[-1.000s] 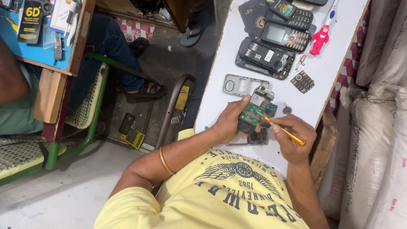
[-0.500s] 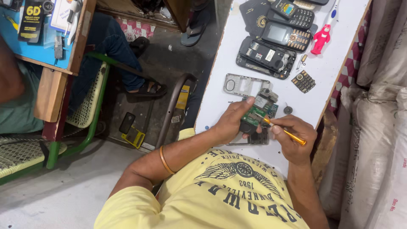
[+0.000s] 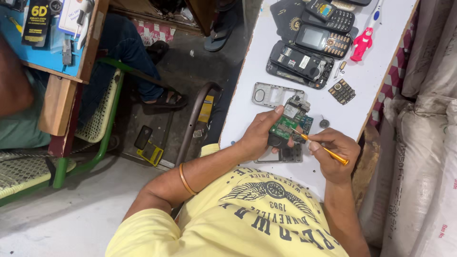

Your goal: The person uses a small screwdriver to work on the internal components of a disassembled mobile phone. They repeatedly probe and adjust parts on the circuit board while holding the phone in their left hand. The phone remains partially disassembled on the workbench throughout the clip.

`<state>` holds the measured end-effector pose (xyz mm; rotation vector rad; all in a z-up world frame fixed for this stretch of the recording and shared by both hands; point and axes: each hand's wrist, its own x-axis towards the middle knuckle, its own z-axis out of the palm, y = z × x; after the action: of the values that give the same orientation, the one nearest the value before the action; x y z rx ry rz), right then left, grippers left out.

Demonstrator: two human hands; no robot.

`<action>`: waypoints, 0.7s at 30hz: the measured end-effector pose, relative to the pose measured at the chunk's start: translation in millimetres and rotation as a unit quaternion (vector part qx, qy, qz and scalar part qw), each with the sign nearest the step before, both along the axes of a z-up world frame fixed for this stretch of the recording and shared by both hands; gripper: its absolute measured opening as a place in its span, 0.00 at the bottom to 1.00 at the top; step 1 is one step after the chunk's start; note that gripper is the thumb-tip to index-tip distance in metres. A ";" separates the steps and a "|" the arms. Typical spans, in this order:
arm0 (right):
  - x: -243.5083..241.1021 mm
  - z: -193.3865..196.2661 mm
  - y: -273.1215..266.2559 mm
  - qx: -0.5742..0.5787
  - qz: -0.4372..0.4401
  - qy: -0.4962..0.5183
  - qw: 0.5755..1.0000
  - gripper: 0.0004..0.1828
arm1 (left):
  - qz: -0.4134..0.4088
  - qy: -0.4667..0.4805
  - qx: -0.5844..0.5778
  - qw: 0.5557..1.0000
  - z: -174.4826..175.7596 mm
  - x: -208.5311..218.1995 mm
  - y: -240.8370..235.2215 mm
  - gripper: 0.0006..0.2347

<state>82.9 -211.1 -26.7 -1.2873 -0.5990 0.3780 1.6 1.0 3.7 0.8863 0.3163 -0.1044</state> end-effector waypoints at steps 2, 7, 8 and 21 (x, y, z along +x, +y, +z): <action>-0.3 -0.1 -0.5 0.014 0.003 -0.003 1.000 0.08 | 0.005 -0.006 0.003 1.000 -1.3 0.6 -0.2 0.27; -2.6 9.0 3.7 -0.023 0.020 -0.038 0.999 0.08 | 0.025 -0.033 -0.013 0.999 -1.6 2.5 -0.5 0.27; -3.4 11.0 5.6 -0.030 0.025 -0.051 0.998 0.08 | 0.020 -0.044 -0.011 0.999 -2.0 1.6 -0.9 0.27; -3.4 17.0 7.1 -0.098 -0.013 -0.087 0.991 0.09 | 0.048 0.008 -0.019 0.999 -0.9 3.2 2.0 0.25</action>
<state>79.5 -204.0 -9.7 -1.5265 -0.7050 0.3100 4.8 2.9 2.8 0.8314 0.3712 -0.0279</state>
